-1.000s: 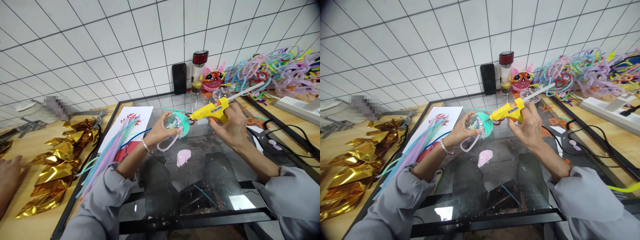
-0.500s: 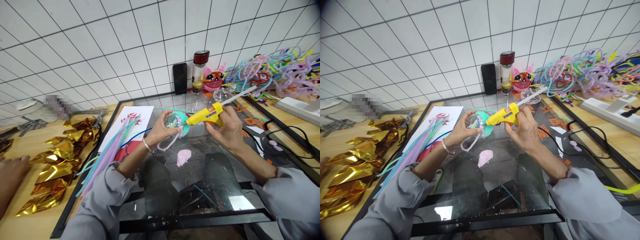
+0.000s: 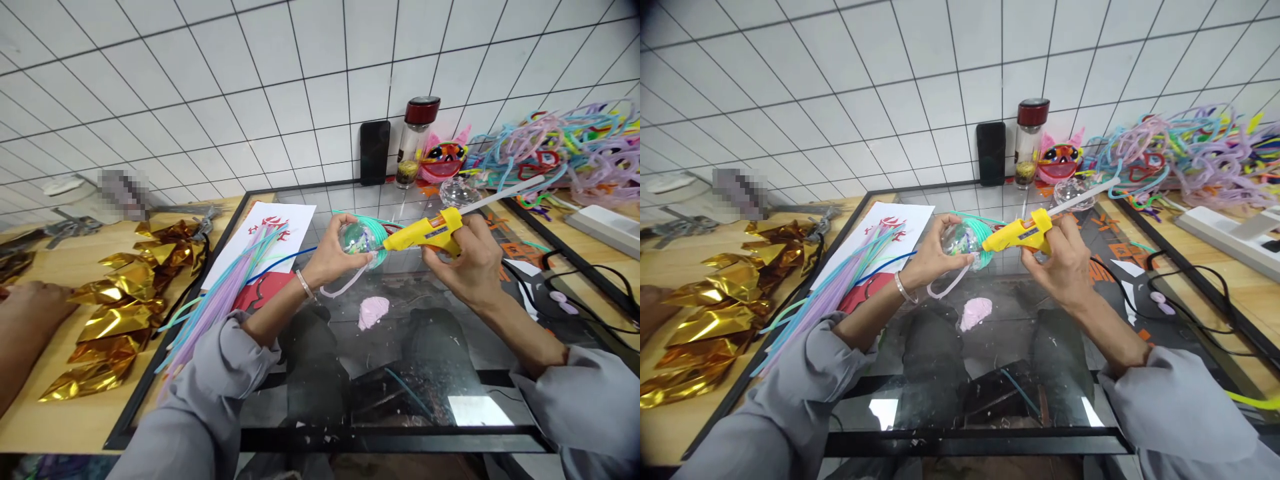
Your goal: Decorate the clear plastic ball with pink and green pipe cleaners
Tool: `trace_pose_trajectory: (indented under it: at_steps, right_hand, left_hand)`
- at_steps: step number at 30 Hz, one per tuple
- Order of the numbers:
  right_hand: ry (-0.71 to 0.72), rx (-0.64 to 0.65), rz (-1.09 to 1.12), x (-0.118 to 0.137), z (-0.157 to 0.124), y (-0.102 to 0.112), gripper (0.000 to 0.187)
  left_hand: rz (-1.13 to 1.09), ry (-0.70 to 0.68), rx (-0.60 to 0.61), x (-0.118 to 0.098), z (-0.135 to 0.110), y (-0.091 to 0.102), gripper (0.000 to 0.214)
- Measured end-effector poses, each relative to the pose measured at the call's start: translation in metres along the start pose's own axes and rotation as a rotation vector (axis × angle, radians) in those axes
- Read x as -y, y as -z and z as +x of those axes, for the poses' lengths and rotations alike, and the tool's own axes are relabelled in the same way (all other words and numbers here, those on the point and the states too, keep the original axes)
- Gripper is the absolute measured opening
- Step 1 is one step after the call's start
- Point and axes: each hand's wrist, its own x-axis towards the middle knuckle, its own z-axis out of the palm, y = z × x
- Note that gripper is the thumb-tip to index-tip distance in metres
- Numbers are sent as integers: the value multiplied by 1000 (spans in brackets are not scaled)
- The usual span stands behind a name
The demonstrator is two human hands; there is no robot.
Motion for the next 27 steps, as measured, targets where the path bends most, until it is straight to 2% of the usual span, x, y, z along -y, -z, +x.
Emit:
trace_pose_trajectory:
  at_steps: [4, 8, 17, 27]
  right_hand:
    - [13, -30, 24, 0, 0, 0, 14]
    - [-6, -5, -22, 2, -1, 1, 8]
    - [-14, -33, -101, 1, -2, 2, 12]
    - [-10, 1, 3, 0, -1, 3, 8]
  left_hand:
    - [0, -27, 11, 2, 1, 0, 62]
    - [14, -25, 22, 6, 1, 1, 63]
    - [-1, -14, 32, 5, 1, 2, 62]
    - [-26, -25, 25, 4, 0, 2, 61]
